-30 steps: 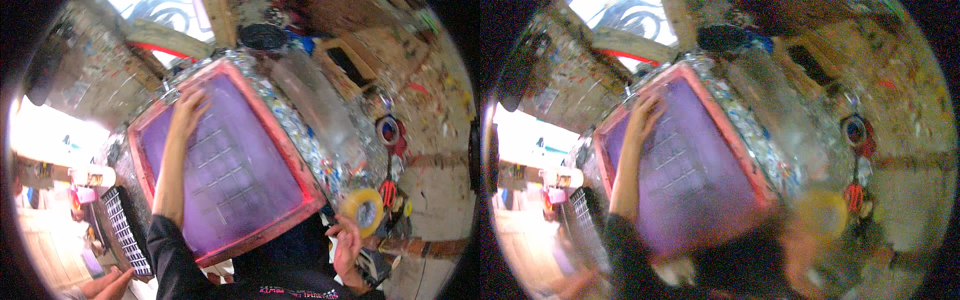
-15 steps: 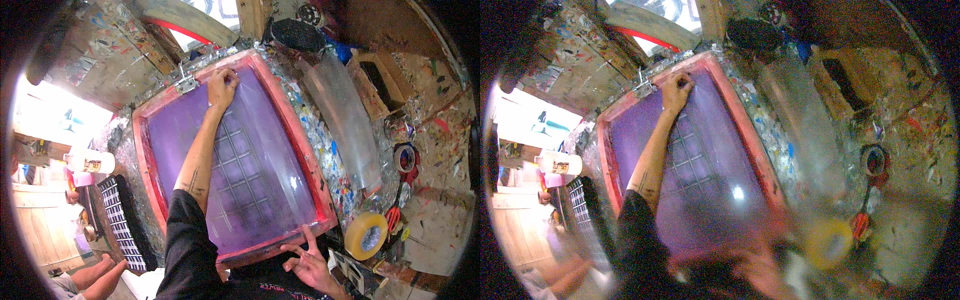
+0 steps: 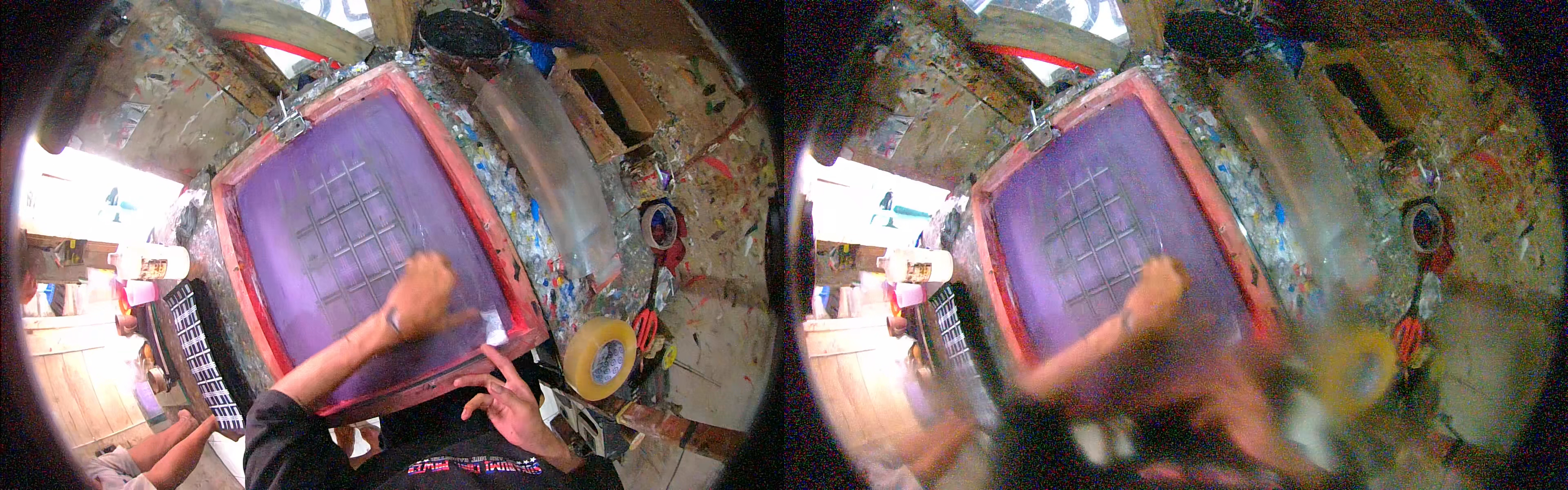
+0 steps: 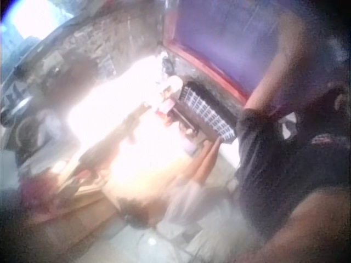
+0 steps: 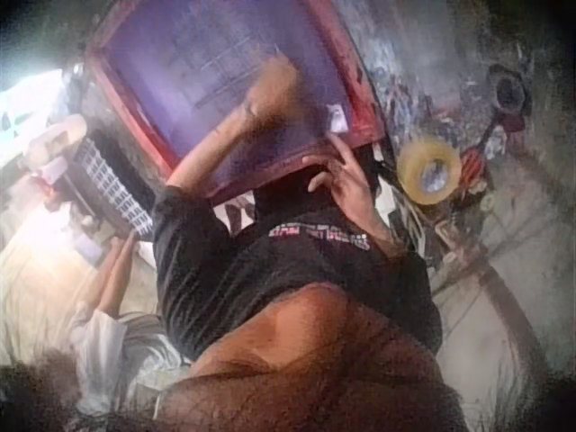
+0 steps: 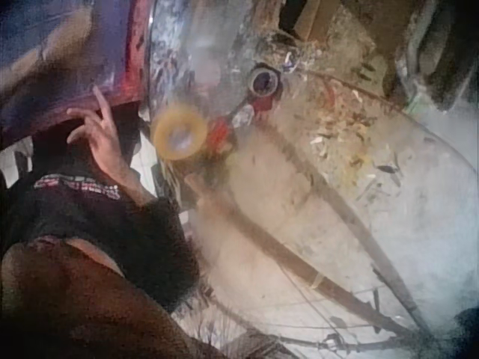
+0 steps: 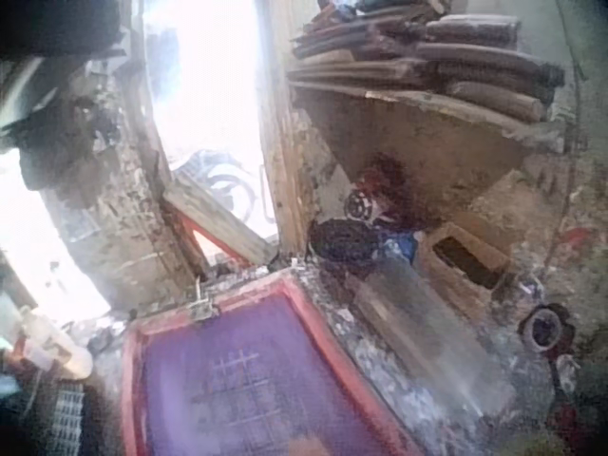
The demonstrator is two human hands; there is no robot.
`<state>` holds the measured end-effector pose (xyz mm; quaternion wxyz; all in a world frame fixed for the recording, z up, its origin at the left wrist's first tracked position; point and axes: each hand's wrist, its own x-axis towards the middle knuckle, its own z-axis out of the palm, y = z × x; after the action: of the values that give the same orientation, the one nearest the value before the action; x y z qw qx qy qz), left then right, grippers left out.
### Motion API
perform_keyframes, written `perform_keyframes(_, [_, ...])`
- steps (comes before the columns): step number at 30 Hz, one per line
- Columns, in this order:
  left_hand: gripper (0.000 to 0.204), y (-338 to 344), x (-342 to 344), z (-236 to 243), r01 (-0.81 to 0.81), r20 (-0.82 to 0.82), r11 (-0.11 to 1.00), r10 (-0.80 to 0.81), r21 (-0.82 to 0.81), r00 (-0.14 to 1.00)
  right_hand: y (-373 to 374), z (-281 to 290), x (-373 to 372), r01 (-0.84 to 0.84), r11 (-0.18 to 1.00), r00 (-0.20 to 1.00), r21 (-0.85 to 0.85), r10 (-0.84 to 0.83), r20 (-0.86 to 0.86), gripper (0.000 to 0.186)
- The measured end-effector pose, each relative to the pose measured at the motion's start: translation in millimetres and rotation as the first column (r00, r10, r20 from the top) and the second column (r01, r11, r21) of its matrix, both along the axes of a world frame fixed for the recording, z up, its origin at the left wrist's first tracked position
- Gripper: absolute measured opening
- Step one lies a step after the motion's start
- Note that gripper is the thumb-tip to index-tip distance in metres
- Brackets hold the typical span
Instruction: The person applies clear tape to the edges of a screen printing frame mesh by hand, pressing it down to secure it against the red wooden frame.
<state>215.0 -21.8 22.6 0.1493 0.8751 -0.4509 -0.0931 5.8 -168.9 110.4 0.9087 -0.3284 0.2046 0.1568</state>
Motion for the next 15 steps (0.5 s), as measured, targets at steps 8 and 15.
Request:
perform_keyframes(8, [0.032,-11,69,6,-0.096,0.238,0.971,0.149,-0.221,0.96,-14,24,60,0.102,-0.179,0.731,-0.979,0.68,-0.048,0.035])
perform_keyframes(15, [0.043,3,270,-2,-0.443,0.391,0.843,0.535,-0.306,0.749,-18,6,69,0.12,-0.385,0.625,-0.915,0.745,-0.231,0.054])
